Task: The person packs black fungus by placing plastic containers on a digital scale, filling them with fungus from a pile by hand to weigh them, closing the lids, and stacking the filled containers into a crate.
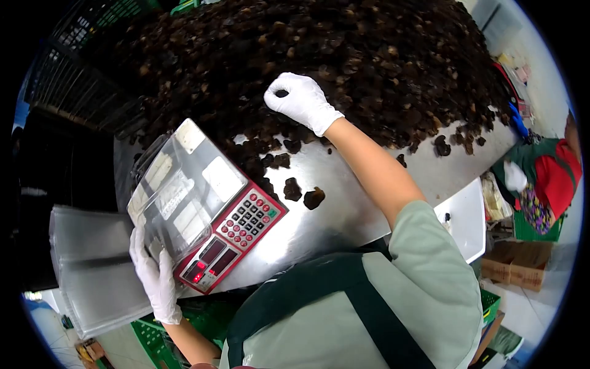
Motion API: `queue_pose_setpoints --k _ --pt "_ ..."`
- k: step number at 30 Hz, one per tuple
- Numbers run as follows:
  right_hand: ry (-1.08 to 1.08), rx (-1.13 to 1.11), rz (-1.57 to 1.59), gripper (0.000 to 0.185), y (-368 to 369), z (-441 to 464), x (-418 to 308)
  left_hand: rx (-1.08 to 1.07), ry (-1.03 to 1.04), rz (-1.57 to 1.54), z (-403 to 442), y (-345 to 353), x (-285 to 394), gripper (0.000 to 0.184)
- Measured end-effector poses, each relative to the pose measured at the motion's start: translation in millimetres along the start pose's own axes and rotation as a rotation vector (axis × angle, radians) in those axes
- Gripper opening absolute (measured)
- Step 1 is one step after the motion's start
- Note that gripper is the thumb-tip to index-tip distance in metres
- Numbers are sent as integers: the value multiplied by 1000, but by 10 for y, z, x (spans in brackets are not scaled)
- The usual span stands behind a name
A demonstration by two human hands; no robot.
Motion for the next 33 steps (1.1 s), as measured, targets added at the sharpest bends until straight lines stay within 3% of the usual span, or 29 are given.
queue_pose_setpoints --k 5,6,7,8,9,11,14,17,18,19,20,21,22,23,25,27,29,30,33 --pt "-476 -47 196 3 384 217 -1137 -50 -7 -80 -49 129 -15 71" --pt "-443 -46 239 22 517 209 -1365 -41 -3 -49 -62 144 -38 72" --pt "-507 -176 165 14 586 174 -1609 -38 11 -25 -73 175 -51 74" --pt "-441 -471 117 23 605 181 -1887 -48 3 -112 -71 207 -21 76" --pt "-626 -358 61 31 925 92 -1957 -61 -4 -198 -67 240 8 78" --pt "-637 -665 -47 41 1257 -55 -2213 -59 -13 -219 -69 294 19 81" --pt "-611 -763 -105 65 1437 -323 -2257 -68 -66 -276 -55 352 -42 83" --pt "-739 -226 -55 63 1136 -356 -2140 -118 -50 -300 -73 320 16 78" --pt "-655 -257 -26 48 827 -301 -2030 -121 -32 -289 -68 308 43 78" --pt "-780 -178 -204 31 744 -356 -1801 -119 -12 -279 -61 305 62 78" --pt "-501 -365 -230 22 770 -274 -1497 -117 -21 -283 -69 308 49 78" --pt "-292 -180 -28 22 724 -404 -1023 -114 -19 -287 -74 313 54 78" --pt "38 -289 -25 26 746 -474 -641 -111 -23 -280 -80 312 68 78" --pt "154 -359 -64 27 648 -611 -324 -112 -23 -270 -74 303 75 77" --pt "211 -319 -180 28 452 -799 -46 -104 -25 -270 -57 308 67 78" --pt "228 -240 -94 27 357 -909 15 -101 -36 -267 -81 315 56 79" --pt "182 -322 -248 29 370 -886 -42 -96 -55 -244 -76 313 55 78" --pt "54 -339 -378 27 442 -833 -68 -87 -39 -247 -70 306 63 78" --pt "61 -548 -627 21 549 -656 -170 -94 -25 -239 -82 309 32 78"
Point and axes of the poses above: each hand's wrist, its own z-axis towards the middle knuckle, its own y-axis out of the palm, x = y × z, the point moved 3 cm from there along z, towards the middle knuckle, and after that the axes turned 13 degrees about -y, right-handed, at the moved point
